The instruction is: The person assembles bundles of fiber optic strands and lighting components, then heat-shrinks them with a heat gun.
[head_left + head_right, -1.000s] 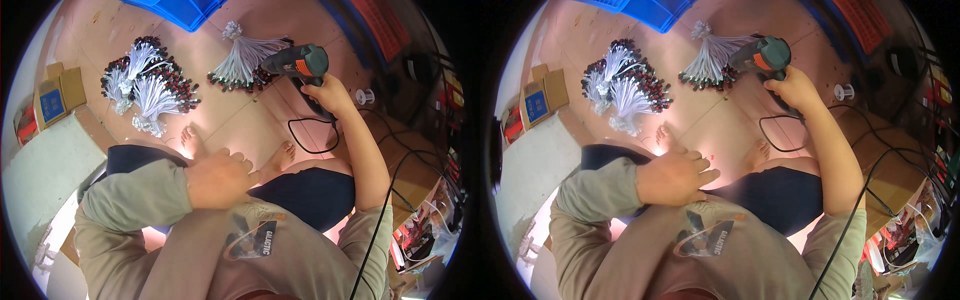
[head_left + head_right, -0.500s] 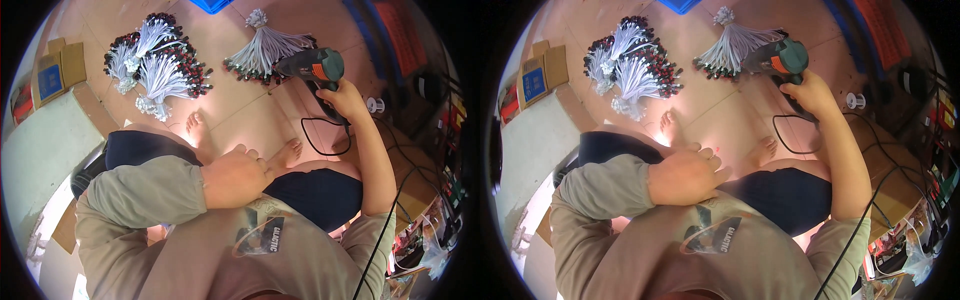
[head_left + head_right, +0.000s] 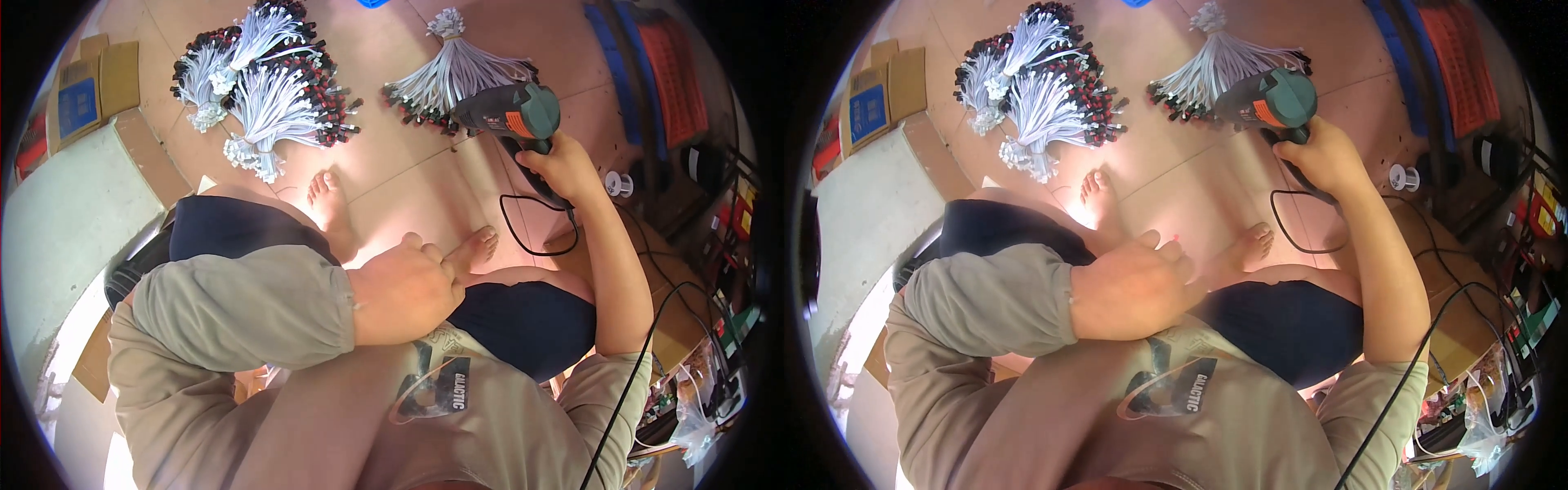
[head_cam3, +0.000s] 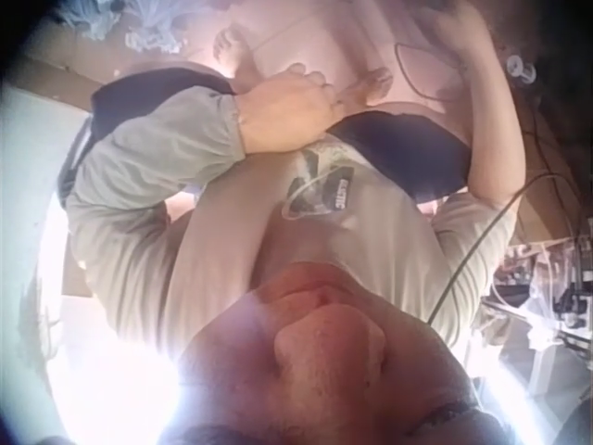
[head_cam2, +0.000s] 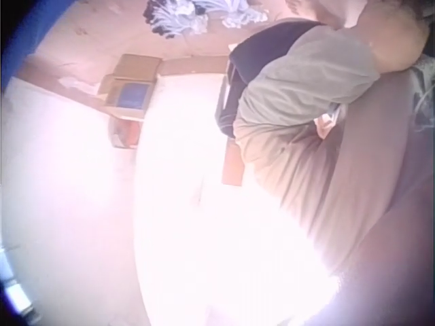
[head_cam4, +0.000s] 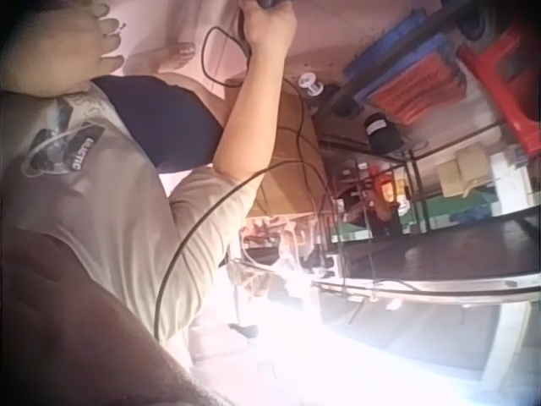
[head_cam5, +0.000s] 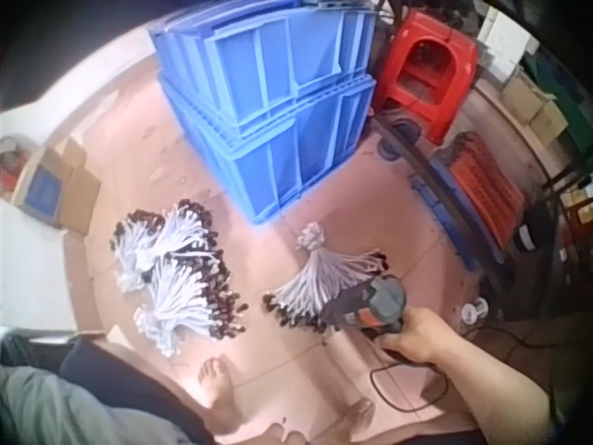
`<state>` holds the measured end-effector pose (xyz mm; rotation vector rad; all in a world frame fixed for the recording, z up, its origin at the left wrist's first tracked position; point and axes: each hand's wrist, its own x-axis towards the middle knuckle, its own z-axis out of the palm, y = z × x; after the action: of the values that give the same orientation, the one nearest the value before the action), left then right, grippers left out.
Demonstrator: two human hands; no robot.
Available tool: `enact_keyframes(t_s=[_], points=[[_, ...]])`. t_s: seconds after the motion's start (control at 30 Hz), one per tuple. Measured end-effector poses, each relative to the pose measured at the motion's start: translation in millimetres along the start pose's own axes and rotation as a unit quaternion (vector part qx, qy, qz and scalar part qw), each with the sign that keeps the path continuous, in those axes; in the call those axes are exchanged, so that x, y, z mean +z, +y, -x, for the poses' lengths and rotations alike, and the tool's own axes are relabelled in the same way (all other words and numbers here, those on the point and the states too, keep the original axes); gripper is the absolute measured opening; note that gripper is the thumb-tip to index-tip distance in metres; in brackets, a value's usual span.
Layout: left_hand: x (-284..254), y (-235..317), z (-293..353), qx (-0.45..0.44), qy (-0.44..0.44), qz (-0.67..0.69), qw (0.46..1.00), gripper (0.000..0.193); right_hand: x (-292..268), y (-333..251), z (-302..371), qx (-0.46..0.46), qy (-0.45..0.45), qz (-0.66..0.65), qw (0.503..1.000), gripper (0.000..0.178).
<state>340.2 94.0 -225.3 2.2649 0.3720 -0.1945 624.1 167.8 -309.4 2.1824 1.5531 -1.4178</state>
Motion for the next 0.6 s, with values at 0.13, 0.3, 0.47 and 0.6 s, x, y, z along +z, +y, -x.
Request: enact_keyframes(t_s=[0.13, 0.3, 0.47, 0.6], points=[[-4, 0, 3, 0.005, 0.013, 0.001, 1.000, 0.020, 3, -4, -6, -0.002, -0.003, 0.013, 1.000, 0.056], [-5, 0, 3, 0.012, 0.004, 0.001, 1.000, 0.016, 6, -16, -13, -0.019, -0.009, 0.013, 1.000, 0.055], [-4, -2, 3, 0.012, -0.004, 0.022, 1.000, 0.016, 10, -30, -16, -0.020, -0.020, 0.026, 0.999, 0.055], [-7, -1, 4, 0.016, 0.000, 0.022, 1.000, 0.016, 9, -29, -16, -0.024, -0.020, 0.015, 0.999, 0.054]])
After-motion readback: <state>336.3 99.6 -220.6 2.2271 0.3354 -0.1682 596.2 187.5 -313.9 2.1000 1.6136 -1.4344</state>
